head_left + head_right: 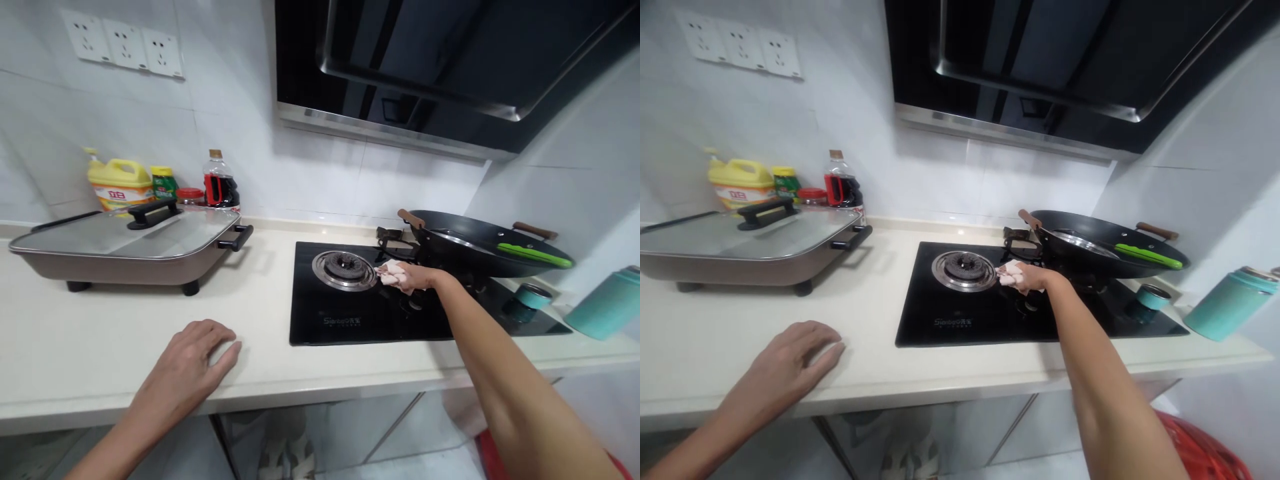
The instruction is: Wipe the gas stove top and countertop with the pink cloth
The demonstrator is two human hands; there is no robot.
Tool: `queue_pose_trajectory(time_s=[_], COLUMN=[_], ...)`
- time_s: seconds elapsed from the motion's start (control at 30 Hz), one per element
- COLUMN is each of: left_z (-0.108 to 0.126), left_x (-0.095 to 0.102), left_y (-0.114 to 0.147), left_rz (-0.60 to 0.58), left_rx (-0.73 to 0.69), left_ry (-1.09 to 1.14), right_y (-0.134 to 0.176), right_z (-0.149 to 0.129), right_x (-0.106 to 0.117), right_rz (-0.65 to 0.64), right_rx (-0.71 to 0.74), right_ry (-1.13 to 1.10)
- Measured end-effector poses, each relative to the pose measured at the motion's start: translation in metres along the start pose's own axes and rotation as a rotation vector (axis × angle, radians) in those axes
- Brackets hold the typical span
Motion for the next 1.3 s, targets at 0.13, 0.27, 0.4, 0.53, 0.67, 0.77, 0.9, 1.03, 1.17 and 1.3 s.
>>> queue_pose_trajectory(time_s=[0.13,0.27,0.4,0.53,0.67,0.77,0.9,1.03,1.17,1.3], left_z=[0.002,0.004,0.004,0.002,0.0,0.001,0.003,0.004,0.005,0.006], left_x=[0.0,0.001,0.0,-0.001,0.001,0.003,0.005,0.005,0.004,0.003], left_y=[0.0,0.0,0.0,-0.001,-0.001,-0.002,-0.002,-0.002,-0.001,-0.001], left_rz=[-0.004,0.002,-0.001,0.02,0.034,0.024,0.037,0.038,0.039,0.022], left_rx=[0.004,-0.014,-0.036,-0.054,-0.035,-0.021,-0.001,0.0,-0.009,-0.017], left_ry=[0.01,0.001,-0.015,-0.018,-0.005,-0.006,-0.015,-0.023,-0.027,-0.026], right_y=[0.009,0.033,0.066,0.094,0.1,0.096,0.104,0.139,0.184,0.222], right_z=[-0.041,-0.076,-0.12,-0.181,-0.218,-0.202,-0.144,-0.095,-0.06,-0.041], right_x=[-0.01,-0.02,-0.036,-0.057,-0.064,-0.053,-0.035,-0.034,-0.043,-0.044], right_rz=[-0.141,-0.02,0.149,0.196,0.198,0.198,0.181,0.215,0.289,0.252], right_rx=[0.012,-0.007,0.127,0.279,0.284,0.13,-0.116,-0.167,-0.172,-0.095], right_ry=[0.016,0.102,0.101,-0.009,-0.016,0.018,0.079,0.134,0.215,0.105])
Point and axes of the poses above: each hand's wrist, its own y-axis away from the middle knuckle, its own x-axis out of the back of the hand, z = x × y, the point moved 6 cm from there along -y, towards the middle knuckle, and after that the axes turned 11 degrees about y, right-handed, at the moved point
